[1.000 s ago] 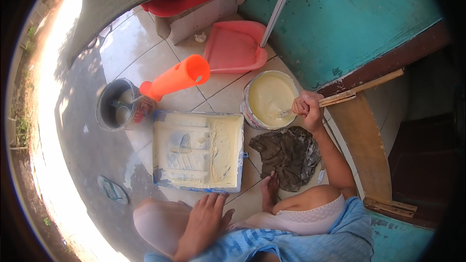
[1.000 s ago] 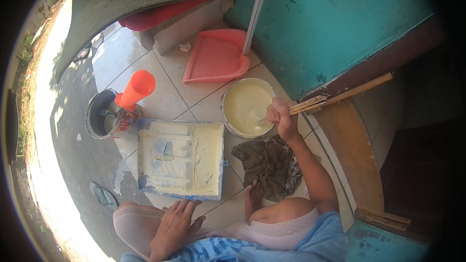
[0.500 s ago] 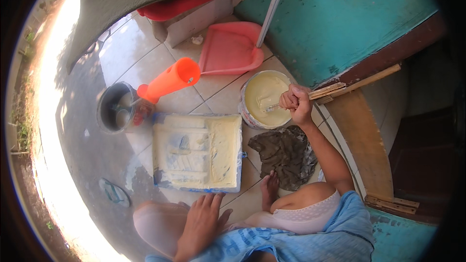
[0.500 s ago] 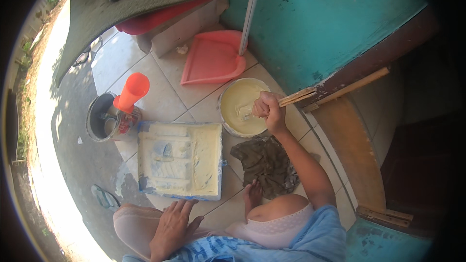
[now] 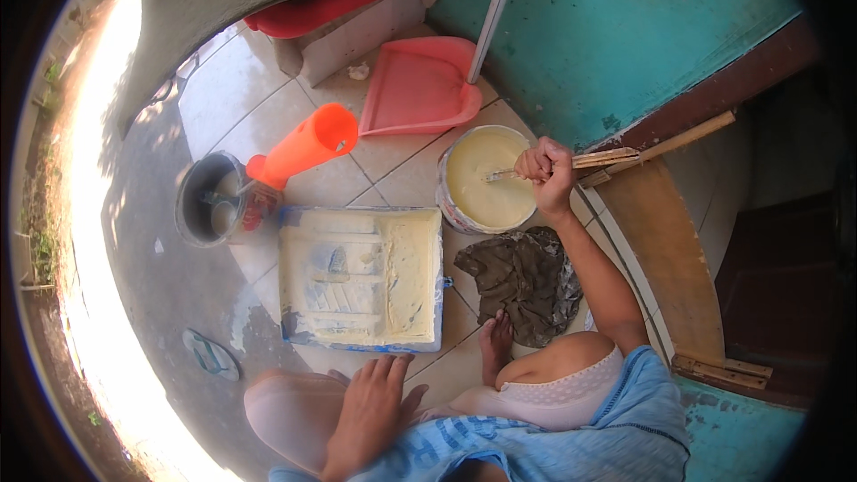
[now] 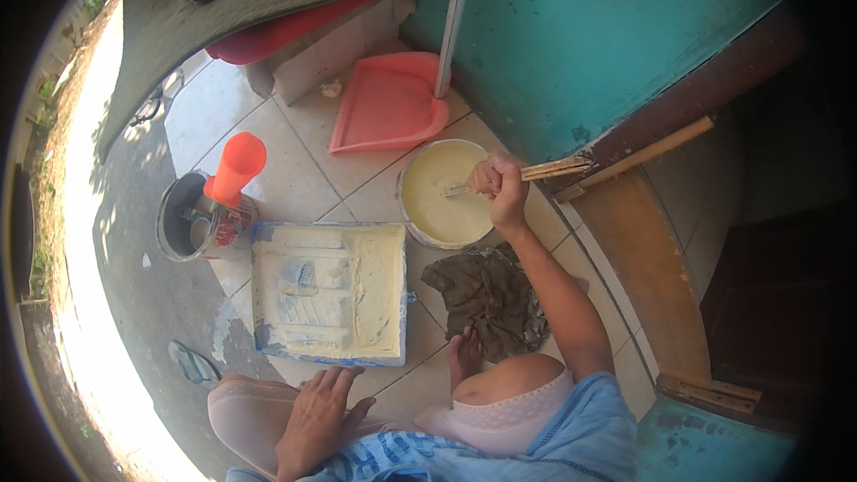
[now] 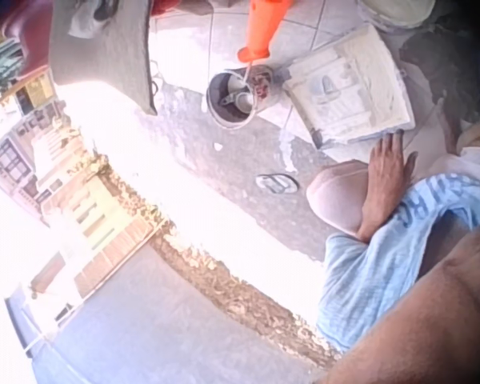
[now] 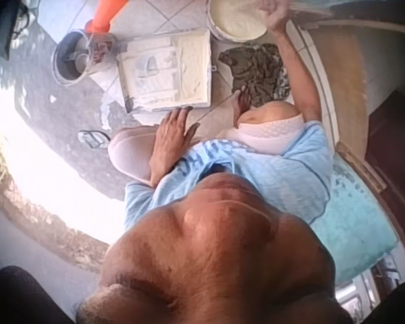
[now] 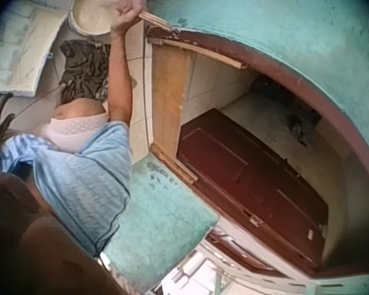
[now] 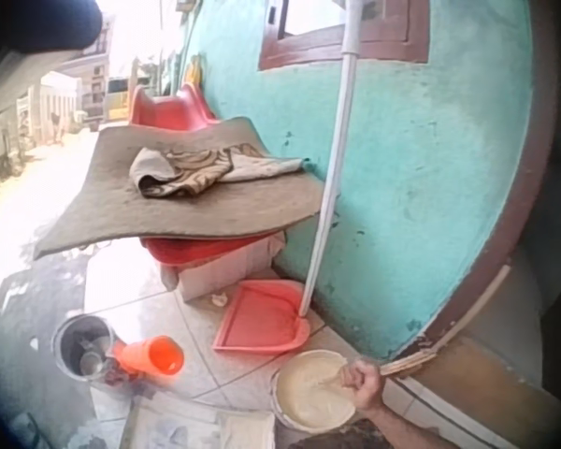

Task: The person sits on a tiled floor and mixes a white liquid substance in a bucket using a stick. They also use a paint roller to transfer the liquid into a paint tray and stir the contents of the tray.

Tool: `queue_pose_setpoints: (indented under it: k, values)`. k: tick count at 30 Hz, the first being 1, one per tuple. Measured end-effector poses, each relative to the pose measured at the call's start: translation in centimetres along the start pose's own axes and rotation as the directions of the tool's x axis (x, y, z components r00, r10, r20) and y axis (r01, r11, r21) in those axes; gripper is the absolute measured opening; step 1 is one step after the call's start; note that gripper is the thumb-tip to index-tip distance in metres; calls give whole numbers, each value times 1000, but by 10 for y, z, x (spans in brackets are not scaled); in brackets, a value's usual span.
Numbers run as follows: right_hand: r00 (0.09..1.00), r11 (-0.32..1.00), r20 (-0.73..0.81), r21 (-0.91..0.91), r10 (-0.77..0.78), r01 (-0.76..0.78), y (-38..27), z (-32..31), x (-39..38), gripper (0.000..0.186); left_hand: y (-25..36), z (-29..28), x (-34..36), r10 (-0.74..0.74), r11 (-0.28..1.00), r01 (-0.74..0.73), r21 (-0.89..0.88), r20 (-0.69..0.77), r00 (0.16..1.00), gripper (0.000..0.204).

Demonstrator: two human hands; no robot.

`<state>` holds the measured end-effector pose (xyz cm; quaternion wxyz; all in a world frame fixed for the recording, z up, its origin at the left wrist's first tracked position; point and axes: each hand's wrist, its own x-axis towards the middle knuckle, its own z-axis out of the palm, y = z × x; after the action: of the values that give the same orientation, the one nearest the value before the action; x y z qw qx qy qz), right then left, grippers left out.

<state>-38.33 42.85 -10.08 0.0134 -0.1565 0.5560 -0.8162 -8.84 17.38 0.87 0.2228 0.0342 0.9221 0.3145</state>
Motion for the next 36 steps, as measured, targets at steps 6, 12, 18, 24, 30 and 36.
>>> queue_pose_setpoints:
  k: [6, 12, 18, 24, 30, 36]
  values:
    - [965, 968, 83, -59, 247, -243, -31, -29, -1, 39, 0, -1, -1, -8, 1000, 8, 4, 1, 1000, 47]
    - [996, 957, -61, -287, -62, 42, -13, -27, 13, 37, 0, 0, -2, -5, 1000, 5, 10, -5, 1000, 46]
    - [999, 997, -9, -67, 31, -32, 13, 12, 36, 35, 1, 1, -1, 5, 1000, -5, 10, -17, 1000, 46]
    - [920, 958, 277, -155, 278, -243, -12, 38, -5, 37, -1, 1, -2, -4, 1000, 4, 5, -25, 1000, 46]
    - [927, 919, 207, -312, 314, -241, -44, 3, -16, 39, -1, 1, -6, 12, 1000, -12, -1, -59, 998, 47]
    - [997, 941, 73, -337, 21, 5, -25, -24, 13, 40, -1, -1, -9, -12, 1000, 12, 0, -45, 999, 47]
